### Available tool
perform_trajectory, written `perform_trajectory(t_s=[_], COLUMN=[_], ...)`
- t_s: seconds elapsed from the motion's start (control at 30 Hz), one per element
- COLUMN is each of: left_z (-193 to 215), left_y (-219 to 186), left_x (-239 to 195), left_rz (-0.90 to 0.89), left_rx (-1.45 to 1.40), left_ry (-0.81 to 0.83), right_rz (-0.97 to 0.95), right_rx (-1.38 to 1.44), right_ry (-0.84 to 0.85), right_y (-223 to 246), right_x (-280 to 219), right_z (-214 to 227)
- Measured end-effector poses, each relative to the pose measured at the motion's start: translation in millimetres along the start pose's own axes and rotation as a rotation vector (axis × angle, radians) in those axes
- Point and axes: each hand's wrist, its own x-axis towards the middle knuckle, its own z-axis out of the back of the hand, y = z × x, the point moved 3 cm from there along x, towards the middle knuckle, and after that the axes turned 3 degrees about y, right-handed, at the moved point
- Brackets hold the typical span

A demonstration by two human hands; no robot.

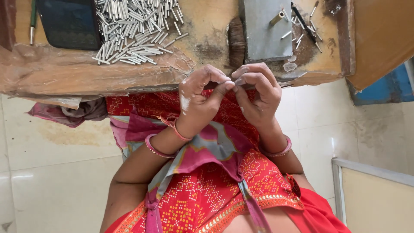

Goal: Applying a white paste to small metal rods and organizing them on a metal block for assembly.

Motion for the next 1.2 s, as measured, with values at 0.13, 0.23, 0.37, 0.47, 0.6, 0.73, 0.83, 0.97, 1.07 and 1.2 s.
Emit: perform_trajectory(t_s=[0.13, 0.23, 0.37, 0.47, 0.6, 0.73, 0.83, 0.97, 1.07, 1.2], left_z=[3.5, 11.3, 9.0, 5.1, -0.6, -5.6, 1.9, 2.1, -5.7, -13.3], left_y=[17.9, 24.8, 27.8, 28.0, 19.8, 23.3, 26.4, 29.6, 29.8, 32.2], left_x=[-3.0, -2.8, -3.5, -3.8, -3.4, -3.7, -5.2, -4.9, -6.0, -9.2], left_rz=[0.107, 0.102, 0.155, 0.230, 0.193, 0.224, 0.170, 0.226, 0.233, 0.329], left_rx=[-0.149, -0.264, -0.385, -0.465, -0.204, -0.425, -0.214, -0.470, -0.471, -0.620], left_ry=[-0.135, -0.179, -0.164, -0.151, -0.103, -0.074, -0.164, -0.150, -0.071, 0.000], right_rz=[0.057, 0.098, 0.235, 0.210, 0.229, 0.235, 0.175, 0.097, -0.062, 0.090], right_rx=[-0.025, -0.175, -0.653, -0.488, -0.216, -0.115, 0.024, 0.076, 0.331, 0.078], right_ry=[0.018, -0.036, 0.084, 0.099, 0.044, 0.004, 0.001, -0.026, -0.071, -0.057], right_y=[-5.6, -18.1, -0.6, 9.5, 10.0, 3.0, -0.4, 5.7, 3.3, -2.8], right_x=[11.9, 23.5, 37.2, 35.4, 21.6, 13.3, 9.5, 13.1, 10.8, -3.9], right_z=[3.7, 6.2, 1.7, 0.4, -1.0, 0.4, 7.3, 5.0, 2.8, 2.5])
